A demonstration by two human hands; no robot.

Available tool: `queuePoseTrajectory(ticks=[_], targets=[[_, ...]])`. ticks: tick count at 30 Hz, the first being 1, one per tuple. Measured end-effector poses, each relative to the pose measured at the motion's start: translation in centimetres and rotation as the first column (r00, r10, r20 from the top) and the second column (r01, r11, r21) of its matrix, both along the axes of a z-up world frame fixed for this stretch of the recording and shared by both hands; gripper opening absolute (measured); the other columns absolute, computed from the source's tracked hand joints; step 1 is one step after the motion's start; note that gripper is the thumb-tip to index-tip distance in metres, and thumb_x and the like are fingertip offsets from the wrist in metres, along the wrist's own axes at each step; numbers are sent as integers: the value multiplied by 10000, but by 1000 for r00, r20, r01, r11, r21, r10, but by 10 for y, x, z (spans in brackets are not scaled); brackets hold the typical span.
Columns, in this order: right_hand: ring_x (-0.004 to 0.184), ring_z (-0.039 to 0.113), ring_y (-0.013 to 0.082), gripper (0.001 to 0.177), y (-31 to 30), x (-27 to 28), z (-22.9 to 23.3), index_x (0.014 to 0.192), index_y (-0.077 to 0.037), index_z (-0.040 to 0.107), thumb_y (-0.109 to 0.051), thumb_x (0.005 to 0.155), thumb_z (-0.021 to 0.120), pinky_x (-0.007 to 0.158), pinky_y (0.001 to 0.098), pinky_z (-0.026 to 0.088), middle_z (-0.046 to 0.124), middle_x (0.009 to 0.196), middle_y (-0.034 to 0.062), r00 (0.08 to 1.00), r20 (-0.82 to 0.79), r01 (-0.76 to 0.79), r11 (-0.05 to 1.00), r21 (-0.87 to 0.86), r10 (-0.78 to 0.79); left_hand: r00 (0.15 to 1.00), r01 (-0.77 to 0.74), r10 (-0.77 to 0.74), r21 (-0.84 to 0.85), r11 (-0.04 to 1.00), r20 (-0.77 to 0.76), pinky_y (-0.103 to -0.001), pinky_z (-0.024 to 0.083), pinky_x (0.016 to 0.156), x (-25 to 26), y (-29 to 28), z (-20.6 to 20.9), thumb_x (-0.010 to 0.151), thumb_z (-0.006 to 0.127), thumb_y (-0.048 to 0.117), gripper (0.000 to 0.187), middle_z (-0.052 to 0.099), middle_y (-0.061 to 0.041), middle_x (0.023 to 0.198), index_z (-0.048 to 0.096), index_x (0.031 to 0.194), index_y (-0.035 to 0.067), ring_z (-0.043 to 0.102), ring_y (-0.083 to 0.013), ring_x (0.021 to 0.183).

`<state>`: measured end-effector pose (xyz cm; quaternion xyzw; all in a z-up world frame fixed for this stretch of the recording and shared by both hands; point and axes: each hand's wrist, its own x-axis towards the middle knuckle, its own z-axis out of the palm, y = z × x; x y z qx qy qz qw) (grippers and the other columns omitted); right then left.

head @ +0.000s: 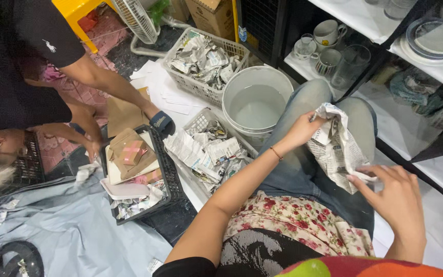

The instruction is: The person sits on the floor and wraps individual ceramic dishes, including plates and bowls, in newspaper. They fold the paper around each item and place the wrapped dishes onto a nearby shelf.

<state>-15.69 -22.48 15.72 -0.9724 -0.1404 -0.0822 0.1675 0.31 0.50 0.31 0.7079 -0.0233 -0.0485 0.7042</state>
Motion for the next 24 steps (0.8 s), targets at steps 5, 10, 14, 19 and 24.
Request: queuePoseTrajectory(ticks=[5,10,14,19,24], targets=[[999,670,264,392,4,12,-14,1089,-103,762,-431,877,738,918,413,474,740,1028,98,1000,9,-9,1000,-4,9,994,-39,34,49,998,101,-315,546,792,-8,-1,18,954,650,279,393,770,-121,983,687,1213,-15,700,-144,861],[954,642,305,257,-11,25,-33,1054,-20,685,-275,1018,694,875,412,463,692,975,129,993,13,108,966,234,-114,995,9,-13,38,999,96,-305,549,786,-18,11,50,993,649,340,428,760,-113,960,699,1185,-39,670,-119,859],[1032,577,306,148,-30,31,-34,1109,-11,608,-140,1049,651,955,402,437,610,1070,125,962,93,185,864,468,-256,985,156,-151,-62,986,82,-273,545,838,-27,24,63,1009,654,413,498,751,-63,1038,712,1198,-44,659,-88,926],[1329,433,337,235,-18,24,-36,1162,-26,588,-89,978,719,1140,470,309,572,1286,170,871,424,154,957,245,-249,982,174,-187,-274,946,-19,-265,540,832,-35,24,68,1020,636,411,498,732,-33,1067,685,1230,-38,645,-78,942],[1316,443,343,124,14,16,-43,1168,-89,705,-151,1069,748,1128,453,250,673,1262,72,925,371,1,977,212,-81,992,78,-58,-190,979,112,-247,531,855,-43,22,78,1033,648,388,475,744,-19,1050,702,1205,-51,624,-51,954]])
